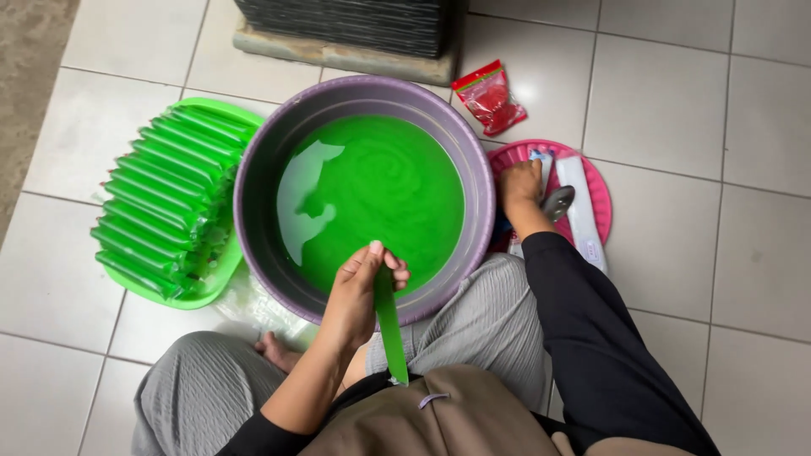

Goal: Filling and sealing small plastic tubes with green liquid snacks using a funnel and ladle while sitting on the floor.

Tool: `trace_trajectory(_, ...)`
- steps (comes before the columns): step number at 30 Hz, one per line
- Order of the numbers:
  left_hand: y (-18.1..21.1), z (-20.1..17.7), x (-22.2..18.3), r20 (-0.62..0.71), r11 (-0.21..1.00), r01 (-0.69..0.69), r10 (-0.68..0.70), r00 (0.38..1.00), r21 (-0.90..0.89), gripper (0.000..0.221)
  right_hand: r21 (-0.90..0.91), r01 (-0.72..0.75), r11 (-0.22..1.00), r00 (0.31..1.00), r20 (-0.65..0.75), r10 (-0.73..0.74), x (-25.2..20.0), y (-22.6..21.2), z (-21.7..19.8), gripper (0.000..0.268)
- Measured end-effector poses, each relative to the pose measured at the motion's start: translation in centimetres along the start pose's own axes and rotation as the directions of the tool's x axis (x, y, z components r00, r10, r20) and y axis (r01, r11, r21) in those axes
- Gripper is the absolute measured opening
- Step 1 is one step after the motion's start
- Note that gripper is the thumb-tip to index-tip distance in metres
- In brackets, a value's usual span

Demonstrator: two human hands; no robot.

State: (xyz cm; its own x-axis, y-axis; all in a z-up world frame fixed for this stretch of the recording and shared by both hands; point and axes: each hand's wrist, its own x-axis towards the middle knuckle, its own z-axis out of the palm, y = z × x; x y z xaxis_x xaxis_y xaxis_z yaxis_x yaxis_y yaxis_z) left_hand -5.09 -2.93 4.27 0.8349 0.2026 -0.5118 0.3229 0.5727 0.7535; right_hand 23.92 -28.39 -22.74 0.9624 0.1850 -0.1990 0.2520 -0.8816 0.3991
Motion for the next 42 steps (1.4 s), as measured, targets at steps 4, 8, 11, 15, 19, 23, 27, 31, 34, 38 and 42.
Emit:
trace_trajectory(4,-0.2,0.3,-0.1,0.019,1.000,0.021,-0.021,1.000,-0.008,0.039,0.058,-0.065,0.996,0.995,0.078,0.060,-0.8,0.3,-2.1,0.038)
trace_trajectory(8,0.3,0.6,-0.1,0.023,0.998,-0.026,0.025,0.999,0.056,0.036,0.301,-0.227,0.926,0.974,0.058,0.220,-2.8,4.1,-9.5,0.033)
trace_trajectory(11,1.9,1.1,-0.6,0.020,0.985,-0.122,0.120,0.993,0.123,0.034,0.754,-0.145,0.640,0.981,0.024,0.194,-7.8,4.7,-17.0,0.024)
trace_trajectory(15,3.3,2.0,-1.5,0.116,0.950,-0.256,0.238,0.964,0.178,0.035,0.989,0.059,-0.135,0.983,-0.080,-0.162,-21.2,0.3,-32.1,0.012)
trace_trajectory(19,2.8,1.6,-2.1,0.080,0.974,-0.220,0.215,0.973,0.050,0.031,0.970,0.083,-0.229,0.932,-0.157,-0.328,-24.2,-2.7,-32.5,0.009)
trace_trajectory(23,2.3,-0.3,-2.5,0.050,0.973,-0.228,0.226,0.973,0.024,0.033,0.950,0.087,-0.300,0.924,-0.190,-0.332,-25.2,-3.5,-31.3,0.008)
trace_trajectory(27,1.3,-3.2,-1.6,0.121,0.969,-0.137,0.164,0.979,-0.203,0.032,0.887,-0.029,-0.461,0.912,-0.165,-0.377,-26.5,-3.9,-30.1,0.010)
trace_trajectory(31,1.6,-3.9,-2.5,0.269,0.972,-0.036,0.100,0.958,-0.232,0.032,0.655,-0.258,-0.710,0.915,-0.071,-0.398,-26.7,-5.2,-27.2,0.012)
trace_trajectory(34,2.2,-3.4,-3.1,0.197,0.998,-0.062,0.063,0.978,-0.009,0.031,0.410,-0.509,-0.757,0.824,-0.021,-0.566,-26.2,-6.2,-26.0,0.014)
trace_trajectory(38,7.0,-2.8,-4.2,-0.008,0.663,-0.487,0.597,0.802,0.569,0.028,0.278,-0.693,-0.666,0.690,-0.015,-0.724,-27.3,-6.9,-27.6,0.012)
trace_trajectory(42,10.6,-1.4,-2.7,0.219,0.121,-0.520,0.809,0.545,0.845,0.024,0.317,-0.674,-0.667,0.681,-0.081,-0.727,-26.4,-6.4,-30.0,0.012)
